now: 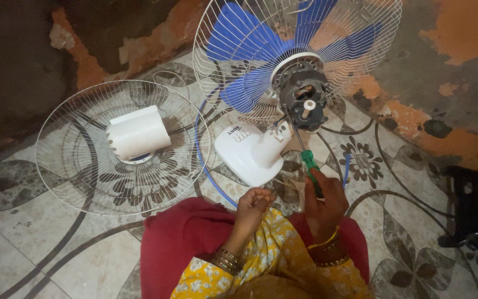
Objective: The person uses a green-handled screwdriver to loosen and tighten screws on the motor housing of a standing electric fan. They repeatedly adjust the screwdriver and reposition their hands to access different screws on the fan's central assembly.
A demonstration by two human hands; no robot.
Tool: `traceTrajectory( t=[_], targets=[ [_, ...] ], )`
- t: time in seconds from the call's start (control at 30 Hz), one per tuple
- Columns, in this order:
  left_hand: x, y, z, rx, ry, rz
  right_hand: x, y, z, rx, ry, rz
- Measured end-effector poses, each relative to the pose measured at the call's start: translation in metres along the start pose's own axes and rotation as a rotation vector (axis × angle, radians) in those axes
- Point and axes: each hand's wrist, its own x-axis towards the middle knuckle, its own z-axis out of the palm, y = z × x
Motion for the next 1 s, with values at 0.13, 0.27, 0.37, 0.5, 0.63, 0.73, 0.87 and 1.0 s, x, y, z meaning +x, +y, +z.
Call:
traceTrajectory(
  t=[0.13,0.27,0.37,0.5,0.63,0.73,0.87,1.0],
  targets=[
    [-0.001,-0.001,-0.002,0.0,-0.005,-0.011,-0.001,-0.001,0.0,-0.007,-0.005,0.009],
    [-0.001,-0.002,-0.003,-0.077,-0.036,0.015,-0.002,-0.004,0.002,-0.069,-0.015,0.053],
    [0.0,-0.004,-0.002,-0.066,-0.039,0.048,-0.001,-0.008,0.001,-0.119,-0.03,0.034],
    [0.001,-0.006,-0.001,-0.011,0.003,-0.01,0.002,-0.01,-0.001,-0.111,-0.063,0.042],
    [0.0,-0.005,-0.002,-0.065,-0.014,-0.028,0.006,-0.007,0.001,0.285,-0.152,0.352],
    [-0.001,-0.004,-0.003,-0.047,-0.024,-0.022,0.007,0.002,0.001,0.549,-0.328,0.697],
    [0.0,-0.007,-0.003,0.012,-0.014,0.011,-0.004,0.02,0.022,1.204,-0.475,1.056],
    [0.001,-0.008,-0.005,-0.022,-0.043,0.039,-0.029,0.039,0.053,1.326,-0.678,1.196]
  ],
)
